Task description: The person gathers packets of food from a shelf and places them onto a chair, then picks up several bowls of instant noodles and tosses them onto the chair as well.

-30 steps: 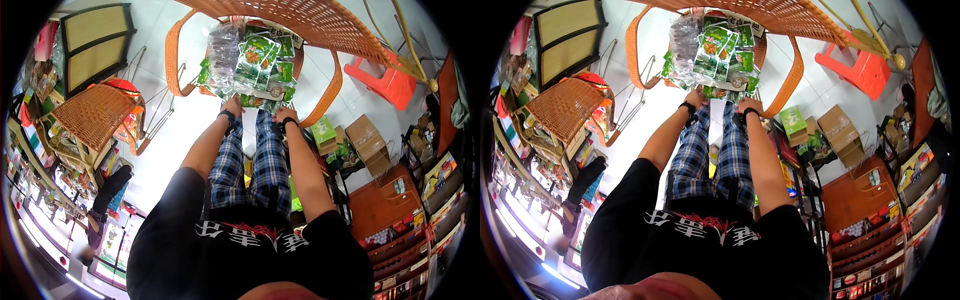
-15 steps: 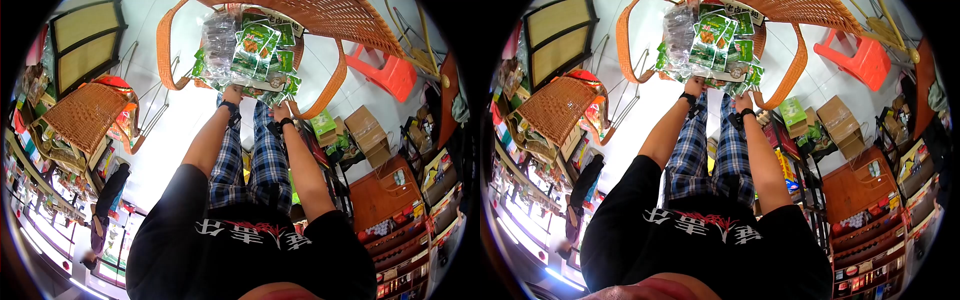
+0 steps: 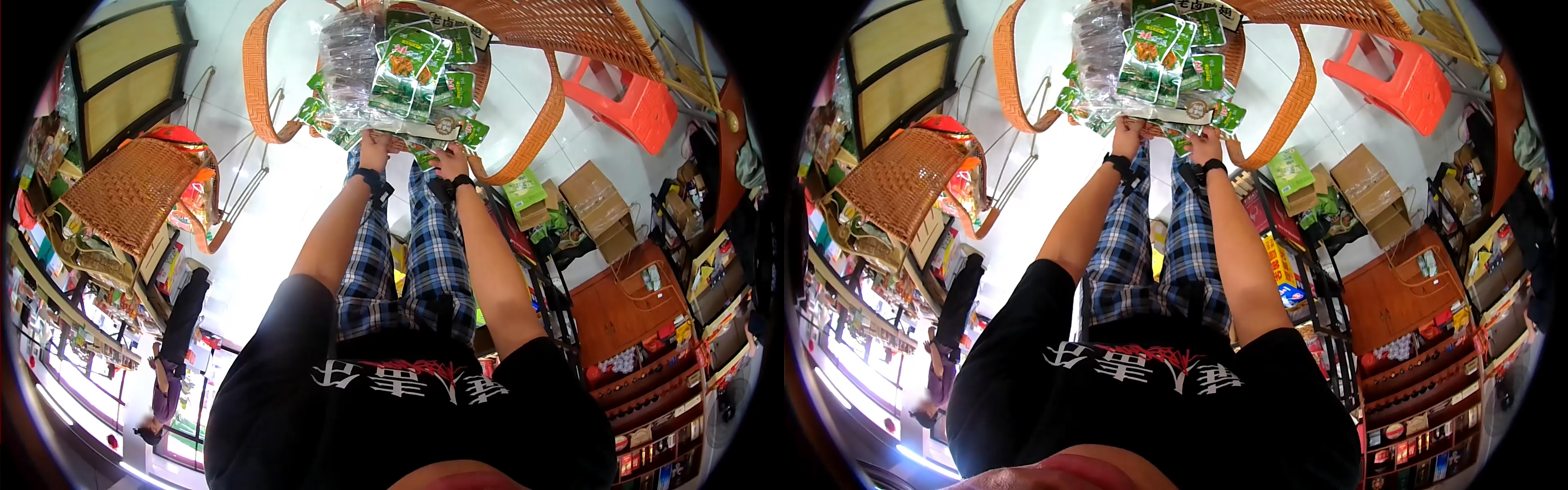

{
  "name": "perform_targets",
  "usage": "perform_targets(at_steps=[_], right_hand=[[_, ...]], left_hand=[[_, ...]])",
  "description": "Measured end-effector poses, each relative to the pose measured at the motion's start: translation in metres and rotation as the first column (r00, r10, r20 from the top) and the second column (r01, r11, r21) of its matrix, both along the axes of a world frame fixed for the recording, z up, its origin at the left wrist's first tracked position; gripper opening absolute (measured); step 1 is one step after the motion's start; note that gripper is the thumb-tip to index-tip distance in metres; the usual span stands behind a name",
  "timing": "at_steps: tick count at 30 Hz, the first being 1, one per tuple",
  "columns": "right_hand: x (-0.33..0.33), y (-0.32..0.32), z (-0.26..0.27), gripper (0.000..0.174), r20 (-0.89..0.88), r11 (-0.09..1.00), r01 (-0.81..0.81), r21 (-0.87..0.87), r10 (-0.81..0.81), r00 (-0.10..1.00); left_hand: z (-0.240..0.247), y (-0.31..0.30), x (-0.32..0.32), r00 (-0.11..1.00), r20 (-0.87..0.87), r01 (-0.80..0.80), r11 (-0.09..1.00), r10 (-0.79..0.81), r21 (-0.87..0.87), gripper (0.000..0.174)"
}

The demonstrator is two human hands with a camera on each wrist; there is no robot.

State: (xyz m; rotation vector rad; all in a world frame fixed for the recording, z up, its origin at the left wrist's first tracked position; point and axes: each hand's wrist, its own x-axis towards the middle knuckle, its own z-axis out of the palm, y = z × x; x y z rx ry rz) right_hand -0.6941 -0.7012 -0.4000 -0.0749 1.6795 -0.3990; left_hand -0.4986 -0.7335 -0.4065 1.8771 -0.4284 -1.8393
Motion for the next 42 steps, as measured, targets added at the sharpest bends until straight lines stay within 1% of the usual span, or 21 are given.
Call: perform_targets(at_steps=[3,6,8,10,11,12,13,14,18,22,25,28,31,33,34,35,36,37,40,41,42], right_hand=[[-0.004,0.008,-0.009,0.027,-0.007,0.998,-0.035,-0.055,0.035,0.999],[-0.005,0.02,-0.004,0.027,-0.009,0.997,0.024,-0.075,-0.025,1.0],[-0.006,0.023,0.019,0.025,-0.023,0.999,-0.028,-0.019,0.028,0.999],[-0.009,0.027,0.036,0.023,0.019,0.99,-0.117,0.08,0.116,0.993],[-0.01,0.032,0.045,0.021,0.053,0.992,-0.121,0.045,0.118,0.992],[-0.013,0.037,0.056,0.021,0.056,0.992,-0.12,0.04,0.117,0.991],[-0.016,0.038,0.068,0.019,0.018,0.964,-0.265,-0.014,0.265,0.964],[-0.021,0.038,0.079,0.018,-0.031,0.912,-0.405,-0.064,0.404,0.914],[-0.05,0.042,0.111,0.022,-0.09,0.861,-0.507,-0.05,0.501,0.861],[-0.077,0.044,0.146,0.021,-0.23,0.897,-0.428,-0.112,0.396,0.889],[-0.079,0.044,0.191,0.02,-0.294,0.928,-0.355,-0.113,0.31,0.904],[-0.072,0.07,0.199,0.02,-0.391,0.922,-0.33,-0.201,0.234,0.89],[-0.045,0.101,0.214,0.023,-0.48,0.899,-0.414,-0.144,0.302,0.824],[-0.009,0.116,0.238,0.02,-0.543,0.821,-0.53,-0.211,0.352,0.762],[0.011,0.116,0.272,0.019,-0.472,0.78,-0.53,-0.331,0.349,0.809],[0.027,0.116,0.296,0.019,-0.438,0.742,-0.557,-0.372,0.389,0.81],[0.041,0.116,0.317,0.019,-0.382,0.749,-0.54,-0.384,0.404,0.831],[0.051,0.114,0.339,0.019,-0.433,0.699,-0.545,-0.463,0.358,0.827],[0.058,0.107,0.403,0.018,-0.494,0.669,-0.45,-0.591,0.141,0.858],[0.056,0.106,0.425,0.019,-0.515,0.67,-0.417,-0.614,0.06,0.855],[0.052,0.107,0.446,0.02,-0.531,0.669,-0.384,-0.637,-0.02,0.847]], left_hand=[[0.025,0.0,-0.008,0.993,0.029,-0.111,0.993,0.112,-0.042,0.025],[0.015,0.016,0.0,0.996,0.053,-0.066,0.998,0.066,0.007,0.029],[0.016,0.032,0.006,0.996,0.005,-0.087,0.996,0.087,-0.001,0.032],[0.038,0.038,0.015,0.994,-0.112,0.041,0.983,-0.021,0.178,0.035],[0.049,0.041,0.019,0.979,-0.16,0.152,0.972,-0.123,0.181,0.035],[0.061,0.042,0.024,0.98,-0.156,0.152,0.972,-0.125,0.177,0.035],[0.06,0.048,0.032,0.912,-0.092,0.407,0.91,-0.399,0.083,0.033],[0.061,0.053,0.042,0.771,0.0,0.636,0.771,-0.636,0.007,0.032],[0.095,0.029,0.08,0.588,0.137,0.801,0.597,-0.797,0.035,0.031],[0.156,-0.018,0.104,0.63,0.215,0.757,0.651,-0.747,0.044,0.034],[0.174,-0.04,0.121,0.678,0.267,0.728,0.678,-0.685,-0.108,0.033],[0.175,-0.051,0.132,0.73,0.285,0.684,0.666,-0.621,-0.297,0.035],[0.18,-0.053,0.146,0.693,0.297,0.72,0.614,-0.657,-0.324,0.032],[0.169,-0.048,0.169,0.599,0.273,0.8,0.548,-0.753,-0.243,0.026],[0.136,-0.037,0.19,0.5,0.476,0.866,0.409,-0.723,-0.288,0.026],[0.159,-0.039,0.201,0.398,0.356,0.917,0.379,-0.846,-0.123,0.028],[0.184,-0.031,0.207,0.455,0.318,0.889,0.447,-0.832,-0.102,0.03],[0.164,-0.03,0.222,0.362,0.337,0.932,0.345,-0.869,-0.112,0.031],[0.166,-0.012,0.247,0.615,0.057,0.784,0.602,-0.787,-0.15,0.028],[0.176,-0.009,0.257,0.543,0.048,0.834,0.532,-0.838,-0.145,0.024],[0.203,-0.007,0.256,0.389,0.228,0.92,0.386,-0.893,-0.059,0.019]])
